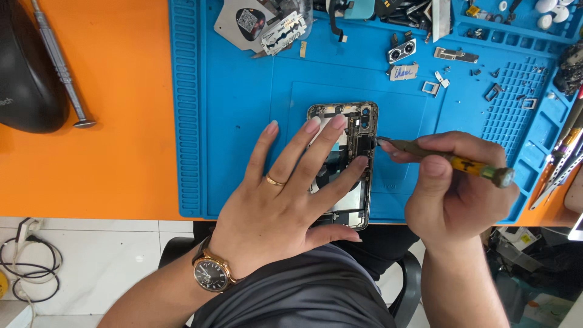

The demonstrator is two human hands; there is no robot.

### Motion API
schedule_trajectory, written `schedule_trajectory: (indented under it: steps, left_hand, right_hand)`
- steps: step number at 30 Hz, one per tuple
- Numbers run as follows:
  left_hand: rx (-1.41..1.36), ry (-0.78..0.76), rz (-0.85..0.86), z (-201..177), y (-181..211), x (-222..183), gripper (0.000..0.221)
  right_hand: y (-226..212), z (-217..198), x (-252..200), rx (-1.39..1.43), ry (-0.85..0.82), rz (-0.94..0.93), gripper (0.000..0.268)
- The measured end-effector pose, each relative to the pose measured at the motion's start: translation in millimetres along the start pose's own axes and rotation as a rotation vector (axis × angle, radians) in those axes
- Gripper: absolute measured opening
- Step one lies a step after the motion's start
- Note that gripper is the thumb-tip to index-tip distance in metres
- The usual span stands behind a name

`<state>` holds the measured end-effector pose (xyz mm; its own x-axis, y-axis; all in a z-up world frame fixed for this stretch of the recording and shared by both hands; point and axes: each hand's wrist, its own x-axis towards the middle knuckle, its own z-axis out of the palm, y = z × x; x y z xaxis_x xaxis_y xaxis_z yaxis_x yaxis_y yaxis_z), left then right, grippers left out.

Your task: The person disassembles a smartphone on a blue work mat, using tweezers and a screwdriver to remove screws and internal components. They carefully lift and separate parts of the device, placing removed items on the mat.

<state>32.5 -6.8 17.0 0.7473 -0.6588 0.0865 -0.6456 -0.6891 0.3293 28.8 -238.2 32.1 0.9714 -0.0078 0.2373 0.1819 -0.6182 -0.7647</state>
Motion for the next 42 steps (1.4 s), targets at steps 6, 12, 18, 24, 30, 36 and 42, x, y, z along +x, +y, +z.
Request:
schedule_trajectory:
  steps: [6,12,18,24,30,36,42]
  left_hand:
    - [-0.014,-0.013,-0.01,1.0,0.0,0.0,0.096]
    - [-0.009,-0.007,-0.011,1.3,0.2,0.3,0.096]
    - [-0.015,0.002,-0.009,0.7,0.2,0.5,0.094]
    - [-0.075,0.107,-0.006,-0.5,0.5,-5.1,0.085]
    - [-0.086,0.281,0.036,5.3,-0.7,-12.1,0.072]
    - [-0.046,0.397,0.049,11.5,-1.0,-17.5,0.066]
    - [-0.061,0.431,0.056,11.4,-1.0,-18.3,0.06]
  right_hand:
    - [3.8,-3.4,-4.5,-0.129,-0.03,0.001,0.035]
    - [3.5,-5.9,-2.7,-0.184,-0.059,0.004,0.034]
    - [-0.1,-14.9,3.2,-0.344,-0.111,-0.028,0.03]
    - [-51.1,-39.4,44.9,-0.274,-0.372,-0.081,0.017]
    - [-53.7,-57.3,65.9,-0.947,-0.675,-0.277,0.043]
    - [-54.5,-58.1,81.4,-1.203,-0.834,-0.478,0.05]
    - [-52.8,-56.8,78.4,-1.107,-0.843,-0.452,0.05]
